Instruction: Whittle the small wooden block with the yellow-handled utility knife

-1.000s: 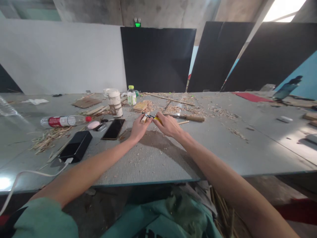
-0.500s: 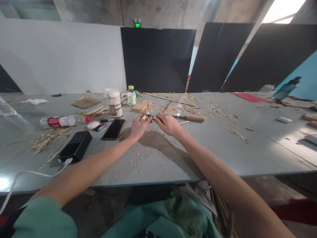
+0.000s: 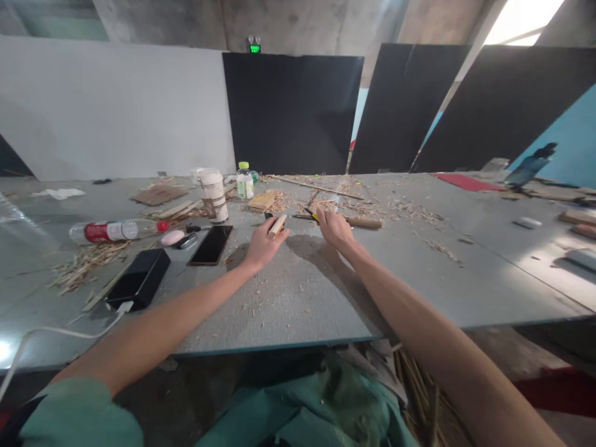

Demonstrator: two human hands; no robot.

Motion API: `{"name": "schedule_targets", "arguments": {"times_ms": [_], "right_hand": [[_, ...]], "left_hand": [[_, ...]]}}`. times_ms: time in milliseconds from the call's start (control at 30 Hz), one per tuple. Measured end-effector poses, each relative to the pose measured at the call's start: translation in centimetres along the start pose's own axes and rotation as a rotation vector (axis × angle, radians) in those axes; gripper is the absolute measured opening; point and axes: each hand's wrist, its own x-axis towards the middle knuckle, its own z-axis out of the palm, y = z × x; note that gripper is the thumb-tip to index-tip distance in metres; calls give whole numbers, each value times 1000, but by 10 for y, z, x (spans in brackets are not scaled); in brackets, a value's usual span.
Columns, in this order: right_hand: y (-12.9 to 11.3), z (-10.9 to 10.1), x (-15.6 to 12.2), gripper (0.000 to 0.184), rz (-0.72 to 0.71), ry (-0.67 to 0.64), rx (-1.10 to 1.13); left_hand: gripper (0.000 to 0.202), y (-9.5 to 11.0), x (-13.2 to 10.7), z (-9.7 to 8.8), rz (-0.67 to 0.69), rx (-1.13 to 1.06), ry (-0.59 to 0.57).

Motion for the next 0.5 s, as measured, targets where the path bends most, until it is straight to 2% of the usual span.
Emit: {"name": "schedule_targets", "arguments": {"times_ms": [100, 300, 400, 500], "right_hand": [[-10, -1, -4, 66, -102, 40, 61], [-34, 1, -19, 63, -368, 16, 132], [-37, 5, -22, 63, -401, 4, 87], [-31, 11, -15, 65, -308, 47, -17]], "left_hand": [[20, -4, 3, 0, -21, -16, 23], [20, -14, 9, 0, 5, -59, 62], [25, -13, 10, -1, 15, -39, 44], [29, -7, 5, -2, 17, -15, 20]]}}
